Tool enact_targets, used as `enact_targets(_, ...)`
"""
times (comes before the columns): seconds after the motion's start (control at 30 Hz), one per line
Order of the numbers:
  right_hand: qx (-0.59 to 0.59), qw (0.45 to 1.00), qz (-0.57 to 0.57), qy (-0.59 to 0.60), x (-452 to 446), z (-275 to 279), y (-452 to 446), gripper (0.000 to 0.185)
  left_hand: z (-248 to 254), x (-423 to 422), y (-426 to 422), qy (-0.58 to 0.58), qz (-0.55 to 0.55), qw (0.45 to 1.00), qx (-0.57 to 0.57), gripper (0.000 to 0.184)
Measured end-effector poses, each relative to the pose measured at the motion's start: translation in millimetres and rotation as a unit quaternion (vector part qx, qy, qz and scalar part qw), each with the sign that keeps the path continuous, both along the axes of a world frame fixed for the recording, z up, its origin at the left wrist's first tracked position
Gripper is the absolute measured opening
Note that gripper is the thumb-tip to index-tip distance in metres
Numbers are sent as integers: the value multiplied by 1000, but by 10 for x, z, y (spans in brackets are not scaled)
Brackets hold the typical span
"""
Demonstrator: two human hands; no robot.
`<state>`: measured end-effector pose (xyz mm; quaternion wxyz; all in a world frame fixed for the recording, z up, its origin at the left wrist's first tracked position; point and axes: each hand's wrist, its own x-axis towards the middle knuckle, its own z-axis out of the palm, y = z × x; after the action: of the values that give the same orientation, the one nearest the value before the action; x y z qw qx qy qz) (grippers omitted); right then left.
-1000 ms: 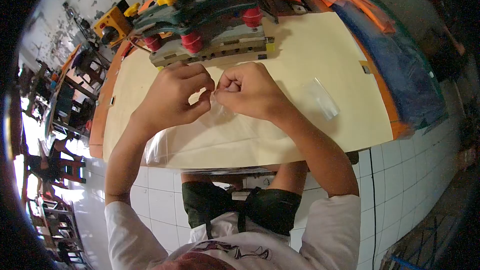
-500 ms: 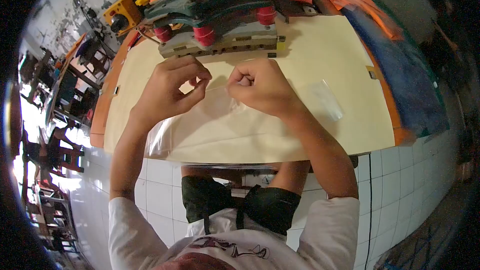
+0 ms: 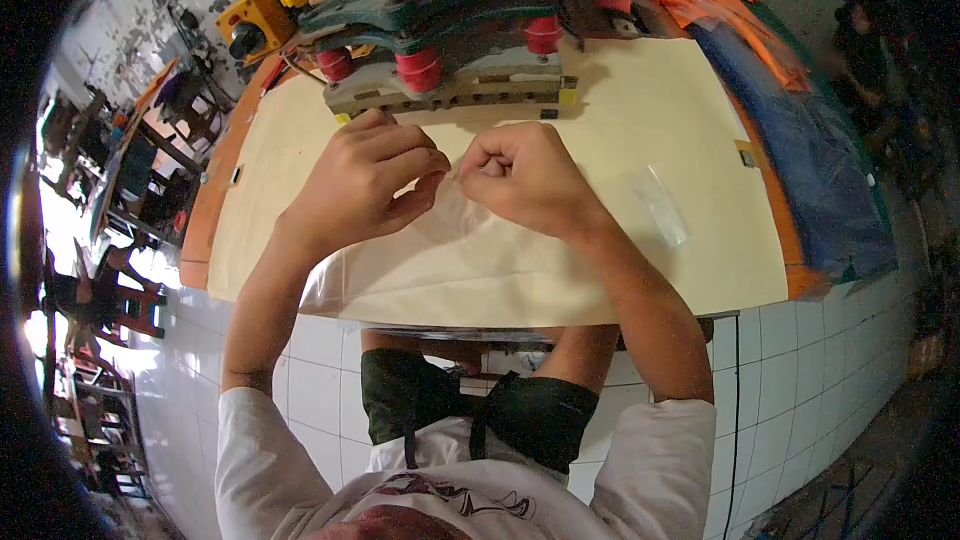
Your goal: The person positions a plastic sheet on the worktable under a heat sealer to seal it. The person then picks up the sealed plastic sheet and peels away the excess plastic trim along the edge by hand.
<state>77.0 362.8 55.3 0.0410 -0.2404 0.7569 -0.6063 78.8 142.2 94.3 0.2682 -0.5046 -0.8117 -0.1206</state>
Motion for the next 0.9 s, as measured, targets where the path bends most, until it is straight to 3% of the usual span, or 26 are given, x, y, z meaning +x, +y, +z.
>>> enact_targets(0.9,22,1000,-13,-4,2,16,5,11,-68,-53,-58,-26,9,1000,7,17)
